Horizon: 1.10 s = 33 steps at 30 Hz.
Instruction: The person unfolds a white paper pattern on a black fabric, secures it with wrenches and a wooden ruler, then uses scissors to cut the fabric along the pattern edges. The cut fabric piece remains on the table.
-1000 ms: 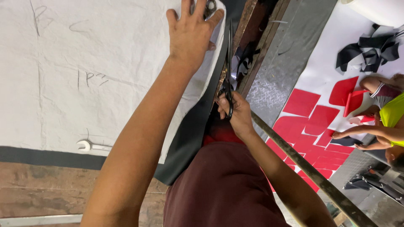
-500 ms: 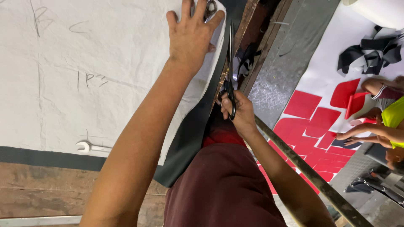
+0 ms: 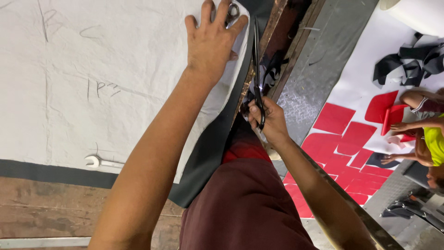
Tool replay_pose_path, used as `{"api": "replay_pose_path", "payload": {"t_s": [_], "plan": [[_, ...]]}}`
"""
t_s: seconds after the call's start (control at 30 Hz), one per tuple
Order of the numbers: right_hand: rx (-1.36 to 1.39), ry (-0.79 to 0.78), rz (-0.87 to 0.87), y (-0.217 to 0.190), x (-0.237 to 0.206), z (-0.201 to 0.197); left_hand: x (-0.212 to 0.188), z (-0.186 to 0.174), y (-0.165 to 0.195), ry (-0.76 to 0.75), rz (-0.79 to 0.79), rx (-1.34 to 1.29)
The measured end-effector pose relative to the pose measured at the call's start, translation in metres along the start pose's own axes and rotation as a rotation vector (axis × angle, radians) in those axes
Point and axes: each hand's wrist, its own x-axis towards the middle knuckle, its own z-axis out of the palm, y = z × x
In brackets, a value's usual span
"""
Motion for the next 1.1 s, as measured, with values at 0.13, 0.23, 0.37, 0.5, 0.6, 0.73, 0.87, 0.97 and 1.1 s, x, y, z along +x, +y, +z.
{"api": "replay_pose_path", "payload": {"t_s": [0.13, 0.23, 0.37, 0.5, 0.6, 0.73, 0.87, 0.97, 1.1], "plan": [[-0.018, -0.004, 0.052, -0.005, 0.005, -0.009, 0.0, 0.0, 0.0, -0.018, -0.008, 0.007], [-0.033, -0.038, 0.04, -0.012, 0.008, -0.017, 0.001, 0.001, 0.0, 0.004, 0.002, 0.034], [-0.091, -0.081, 0.054, -0.021, 0.01, -0.027, 0.001, 0.002, 0.001, -0.028, -0.016, 0.036], [-0.099, -0.079, 0.093, -0.027, 0.015, -0.036, 0.002, 0.002, 0.001, -0.07, -0.024, 0.038], [-0.127, -0.124, 0.067, -0.028, 0.021, -0.047, 0.003, 0.001, 0.002, -0.053, -0.019, 0.042], [-0.126, -0.16, 0.085, -0.028, 0.031, -0.064, 0.003, -0.001, 0.002, -0.059, -0.02, 0.044], [-0.122, -0.195, 0.114, -0.035, 0.04, -0.083, 0.001, -0.003, 0.002, -0.103, -0.026, -0.005], [-0.2, -0.237, 0.109, -0.046, 0.046, -0.096, 0.0, -0.004, 0.002, -0.057, -0.001, 0.027], [-0.261, -0.278, 0.133, -0.062, 0.059, -0.107, 0.003, -0.006, 0.003, -0.081, -0.016, 0.06]]}}
